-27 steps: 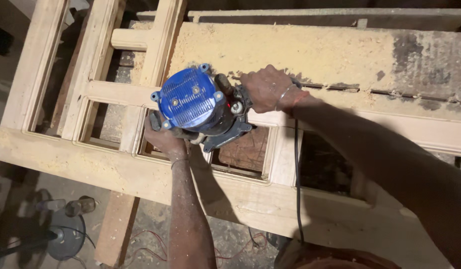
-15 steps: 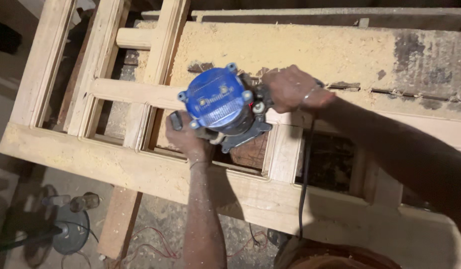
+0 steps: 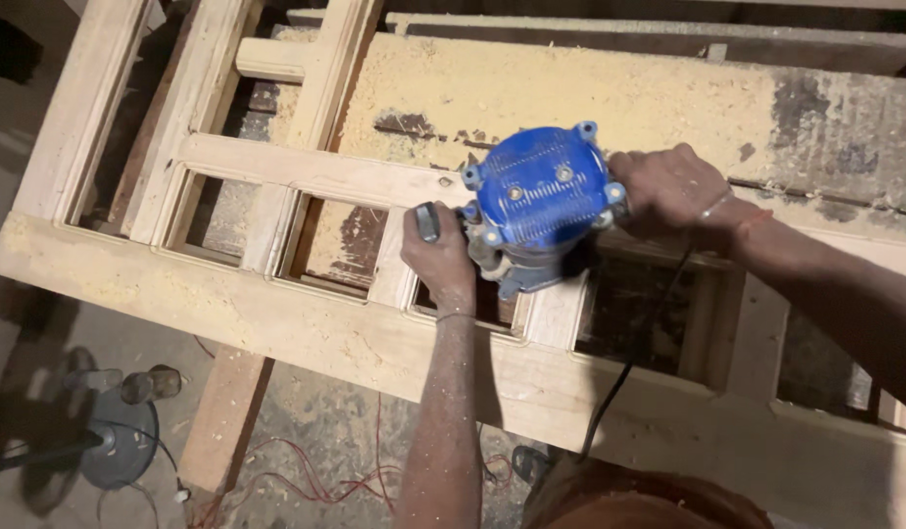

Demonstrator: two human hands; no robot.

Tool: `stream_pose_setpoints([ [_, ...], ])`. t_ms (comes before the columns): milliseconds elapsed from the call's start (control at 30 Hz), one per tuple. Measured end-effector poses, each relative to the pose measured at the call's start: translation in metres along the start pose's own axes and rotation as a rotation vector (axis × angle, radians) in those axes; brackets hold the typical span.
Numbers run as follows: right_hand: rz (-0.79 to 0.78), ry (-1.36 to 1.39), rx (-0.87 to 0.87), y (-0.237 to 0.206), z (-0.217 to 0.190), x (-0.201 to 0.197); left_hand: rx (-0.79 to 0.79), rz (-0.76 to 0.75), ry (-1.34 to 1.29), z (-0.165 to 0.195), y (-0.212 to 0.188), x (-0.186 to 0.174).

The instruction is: The person uses a handheld electric router to shape the edges of a wooden frame. They guide the tool along the frame's perimeter, creating a decorative profile and producing sawdust.

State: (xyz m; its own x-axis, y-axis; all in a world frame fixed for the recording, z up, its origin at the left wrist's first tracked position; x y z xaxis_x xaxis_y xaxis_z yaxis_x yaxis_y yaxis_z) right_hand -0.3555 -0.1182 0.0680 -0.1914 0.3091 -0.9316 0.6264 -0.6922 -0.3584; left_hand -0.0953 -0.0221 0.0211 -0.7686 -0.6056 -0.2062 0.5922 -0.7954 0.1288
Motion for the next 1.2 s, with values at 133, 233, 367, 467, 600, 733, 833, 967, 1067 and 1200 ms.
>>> stream_pose_setpoints([
  [133,0.057,0.080,0.018,-0.011,0.012,0.001,0.045,0.009,0.048,0.014,-0.006,0.006],
  [233,0.032,0.079,0.044,-0.013,0.014,0.004,0.041,0.013,0.064,0.015,-0.006,0.007],
  [367,-0.031,0.092,0.039,-0.015,0.012,0.010,0.064,0.002,0.086,0.014,-0.010,0.004],
  [467,0.036,0.081,0.021,-0.023,0.008,0.006,0.033,-0.018,0.060,0.008,-0.015,0.002],
  [600,0.124,0.104,0.013,-0.034,0.000,0.003,0.086,0.002,0.074,0.012,-0.026,-0.003],
  [733,0.184,0.081,-0.037,-0.044,-0.008,0.002,0.067,-0.002,0.069,0.014,-0.035,-0.010],
  [833,0.252,0.090,-0.130,-0.048,-0.015,-0.002,0.045,-0.001,0.066,0.015,-0.040,-0.016],
  [967,0.136,0.054,-0.059,-0.049,-0.020,0.006,0.023,0.001,0.081,0.015,-0.050,-0.026],
  [1067,0.171,0.160,-0.153,-0.058,-0.031,0.003,0.021,0.020,0.064,0.016,-0.060,-0.035],
  [1200,0.236,0.107,-0.206,-0.067,-0.045,0.003,0.005,0.043,0.086,0.021,-0.075,-0.047],
])
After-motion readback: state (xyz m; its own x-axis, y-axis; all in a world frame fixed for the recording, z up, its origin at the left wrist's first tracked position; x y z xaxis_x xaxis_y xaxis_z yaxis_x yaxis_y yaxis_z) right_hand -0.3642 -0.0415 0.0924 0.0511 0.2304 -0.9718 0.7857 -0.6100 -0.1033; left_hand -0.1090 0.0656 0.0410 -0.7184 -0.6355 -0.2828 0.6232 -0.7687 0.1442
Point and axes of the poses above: each hand's wrist, its own y-axis towards the middle knuckle, its own x-axis out of the palm, z = x × y, the point moved 7 cm from there along y, towards the middle knuckle, and after that the axes turned 12 degrees about -z, right-handed, at the moved point
